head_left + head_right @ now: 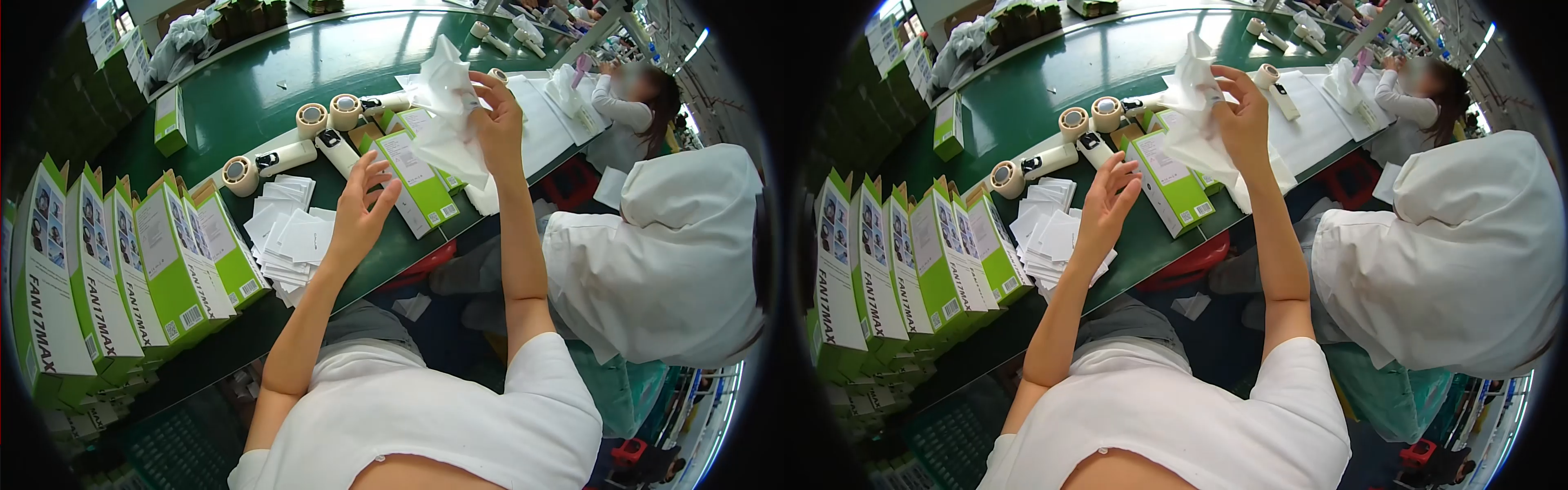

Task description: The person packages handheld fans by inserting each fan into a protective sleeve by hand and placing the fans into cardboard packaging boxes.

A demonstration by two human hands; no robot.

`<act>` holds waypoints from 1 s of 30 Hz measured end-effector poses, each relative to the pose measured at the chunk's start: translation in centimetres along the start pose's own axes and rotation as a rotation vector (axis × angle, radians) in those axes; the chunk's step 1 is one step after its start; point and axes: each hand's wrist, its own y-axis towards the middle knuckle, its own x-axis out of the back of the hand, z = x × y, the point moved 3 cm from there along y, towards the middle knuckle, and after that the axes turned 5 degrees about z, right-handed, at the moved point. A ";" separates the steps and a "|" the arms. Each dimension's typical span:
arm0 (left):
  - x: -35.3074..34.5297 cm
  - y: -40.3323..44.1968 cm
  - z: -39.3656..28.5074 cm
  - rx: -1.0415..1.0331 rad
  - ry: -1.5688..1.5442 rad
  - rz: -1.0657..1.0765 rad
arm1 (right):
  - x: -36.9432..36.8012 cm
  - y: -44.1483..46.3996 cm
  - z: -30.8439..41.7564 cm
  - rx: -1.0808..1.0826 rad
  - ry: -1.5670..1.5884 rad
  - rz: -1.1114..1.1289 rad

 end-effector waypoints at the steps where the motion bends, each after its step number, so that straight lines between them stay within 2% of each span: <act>1: -0.1 0.9 1.1 0.044 -0.198 -0.043 | -1.0 -0.2 0.1 0.006 0.074 0.014; 5: 0.1 2.8 1.1 -0.003 -0.058 0.004 | -3.3 -0.7 0.0 -0.006 0.158 0.048; 9: 0.8 2.6 0.8 0.227 0.007 0.101 | -3.3 0.4 -2.5 -0.005 -0.032 -0.028; 10: 0.6 2.6 0.8 0.231 0.007 0.106 | -3.1 0.6 -3.7 -0.009 -0.034 -0.033; 14: -1.3 1.9 -1.3 -0.636 1.195 -0.177 | -2.3 1.3 -9.0 0.087 -0.382 0.067; 15: -1.6 2.0 -1.1 -0.629 1.196 -0.168 | -2.0 1.3 -9.4 -0.001 -0.388 0.091; 16: -2.3 2.1 -0.6 -0.640 1.232 -0.061 | -1.8 1.1 -9.9 -0.099 -0.392 0.116; 19: -4.6 1.8 1.9 -0.648 1.301 0.292 | -1.1 0.7 -10.4 -0.168 -0.372 0.143; 21: -5.1 2.1 2.4 -0.655 1.402 0.257 | 0.0 0.1 -10.1 -0.073 -0.427 0.121; 22: -5.2 2.2 2.5 -0.639 1.390 0.284 | 0.7 -0.7 -9.6 -0.104 -0.428 0.116; 24: -5.1 2.1 2.4 -0.687 1.454 0.239 | 2.2 -2.8 -7.7 0.078 -0.505 -0.024; 26: -5.1 2.0 2.6 -0.669 1.439 0.250 | 3.7 -6.6 -6.4 0.153 -0.453 -0.142; 29: -5.3 2.0 2.8 -0.648 1.424 0.215 | 6.5 -13.1 -7.0 0.093 -0.331 -0.361; 30: -5.4 1.7 2.8 -0.641 1.417 0.233 | 7.2 -15.8 -7.5 0.007 -0.317 -0.423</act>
